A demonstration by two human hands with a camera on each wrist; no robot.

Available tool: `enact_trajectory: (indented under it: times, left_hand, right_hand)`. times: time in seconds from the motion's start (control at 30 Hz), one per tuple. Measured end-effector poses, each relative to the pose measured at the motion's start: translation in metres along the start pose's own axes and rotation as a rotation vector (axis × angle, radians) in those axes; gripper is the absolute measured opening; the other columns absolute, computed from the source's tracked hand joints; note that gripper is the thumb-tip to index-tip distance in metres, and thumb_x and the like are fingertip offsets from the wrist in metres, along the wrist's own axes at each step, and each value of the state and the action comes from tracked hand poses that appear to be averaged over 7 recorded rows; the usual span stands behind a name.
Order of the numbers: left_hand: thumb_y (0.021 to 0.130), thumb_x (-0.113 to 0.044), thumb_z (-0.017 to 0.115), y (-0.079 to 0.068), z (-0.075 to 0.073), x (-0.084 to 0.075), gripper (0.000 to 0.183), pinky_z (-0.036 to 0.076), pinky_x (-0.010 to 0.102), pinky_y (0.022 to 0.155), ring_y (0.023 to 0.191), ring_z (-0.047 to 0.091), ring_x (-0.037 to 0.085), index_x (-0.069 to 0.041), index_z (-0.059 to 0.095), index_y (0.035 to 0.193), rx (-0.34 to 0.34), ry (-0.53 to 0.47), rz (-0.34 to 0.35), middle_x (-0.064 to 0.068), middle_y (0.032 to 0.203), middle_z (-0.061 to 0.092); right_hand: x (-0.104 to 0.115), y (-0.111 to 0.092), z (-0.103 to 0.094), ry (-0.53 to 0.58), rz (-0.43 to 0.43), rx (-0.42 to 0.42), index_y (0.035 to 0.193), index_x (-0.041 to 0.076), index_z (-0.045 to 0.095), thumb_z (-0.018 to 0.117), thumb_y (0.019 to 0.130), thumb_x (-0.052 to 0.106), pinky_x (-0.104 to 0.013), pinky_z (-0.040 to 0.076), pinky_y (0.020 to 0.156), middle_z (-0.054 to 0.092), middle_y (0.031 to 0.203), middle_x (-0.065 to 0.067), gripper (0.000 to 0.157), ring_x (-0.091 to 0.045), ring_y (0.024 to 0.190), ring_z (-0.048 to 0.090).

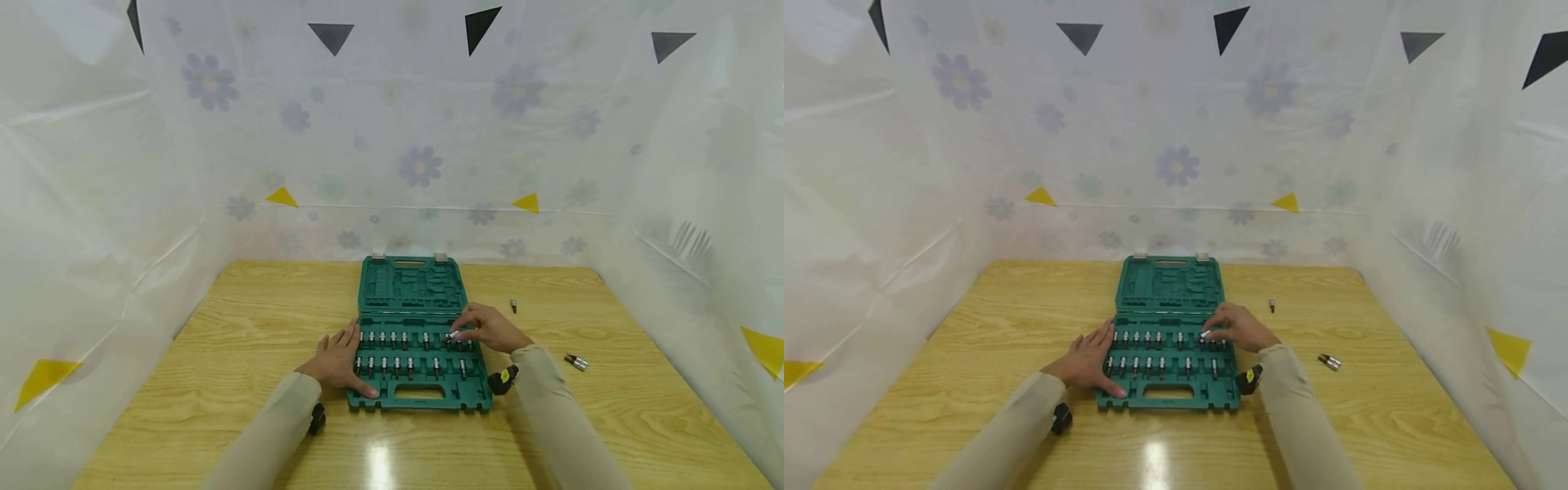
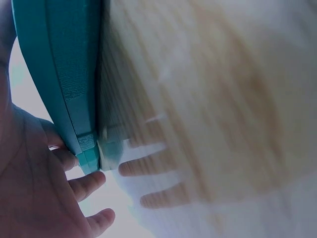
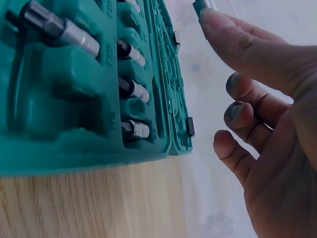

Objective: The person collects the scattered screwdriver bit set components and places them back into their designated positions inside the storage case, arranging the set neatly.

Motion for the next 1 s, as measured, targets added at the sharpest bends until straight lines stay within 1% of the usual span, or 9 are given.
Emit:
enact_trajectory:
  times: [0.17,0.3,0.47,0.63,0.77,0.9,1.0]
  left_hand:
    - [0.064,-0.071,0.075,0.0,0.001,0.001,0.134,0.008,0.062,0.112,0.146,0.01,0.037,-0.003,0.003,0.155,0.005,-0.006,-0.001,0.012,0.162,-0.004]
    - [0.064,-0.071,0.075,0.0,0.001,0.0,0.134,0.007,0.062,0.112,0.146,0.009,0.036,-0.004,0.003,0.155,0.007,-0.007,0.0,0.012,0.162,-0.005]
    - [0.064,-0.071,0.075,-0.001,0.0,0.0,0.134,0.008,0.062,0.112,0.146,0.01,0.037,-0.003,0.004,0.155,0.005,-0.007,0.002,0.013,0.162,-0.004]
    - [0.064,-0.07,0.075,-0.001,0.0,0.0,0.134,0.007,0.062,0.112,0.146,0.01,0.037,-0.003,0.004,0.155,0.002,-0.018,0.006,0.013,0.162,-0.004]
    - [0.065,-0.07,0.075,-0.001,-0.001,0.0,0.134,0.007,0.062,0.112,0.146,0.009,0.037,-0.003,0.003,0.155,0.006,-0.021,0.004,0.012,0.162,-0.004]
    - [0.064,-0.07,0.075,-0.001,0.0,0.0,0.134,0.007,0.062,0.112,0.146,0.009,0.037,-0.003,0.003,0.155,0.004,-0.019,0.002,0.013,0.162,-0.004]
    - [0.064,-0.07,0.076,0.0,0.0,0.0,0.134,0.008,0.062,0.112,0.146,0.01,0.037,-0.002,0.004,0.155,-0.001,-0.018,0.003,0.013,0.162,-0.003]
  right_hand:
    - [0.004,0.004,0.002,0.021,-0.012,0.029,0.102,0.012,0.076,0.069,0.089,0.016,-0.026,0.036,0.061,0.05,0.086,0.004,0.015,-0.011,0.065,0.036]
    - [0.007,0.008,0.004,0.03,-0.018,0.056,0.103,0.01,0.076,0.069,0.089,0.016,-0.028,0.038,0.063,0.05,0.085,0.004,0.017,-0.012,0.068,0.039]
    - [0.008,0.014,0.009,0.024,-0.045,0.094,0.102,0.01,0.076,0.068,0.089,0.019,-0.029,0.039,0.065,0.048,0.084,0.005,0.017,-0.012,0.069,0.037]
    - [0.012,0.019,0.013,0.047,-0.054,0.125,0.102,0.008,0.076,0.069,0.088,0.018,-0.028,0.039,0.066,0.049,0.083,0.004,0.018,-0.012,0.07,0.039]
    - [0.015,0.022,0.017,0.064,-0.052,0.146,0.101,0.009,0.077,0.07,0.088,0.018,-0.027,0.037,0.066,0.049,0.082,0.004,0.018,-0.012,0.07,0.037]
    - [0.019,0.025,0.022,0.073,-0.064,0.17,0.099,0.01,0.077,0.069,0.088,0.017,-0.028,0.033,0.065,0.046,0.08,0.003,0.015,-0.012,0.07,0.033]
    - [0.021,0.027,0.025,0.074,-0.078,0.183,0.099,0.01,0.077,0.07,0.088,0.017,-0.028,0.032,0.064,0.046,0.08,0.001,0.015,-0.012,0.069,0.032]
Point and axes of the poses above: each hand's wrist, its own y-axis towards the middle knuckle, its own z-axis out of the palm, x = y × z, the point moved 3 cm from there along y, towards the middle knuckle
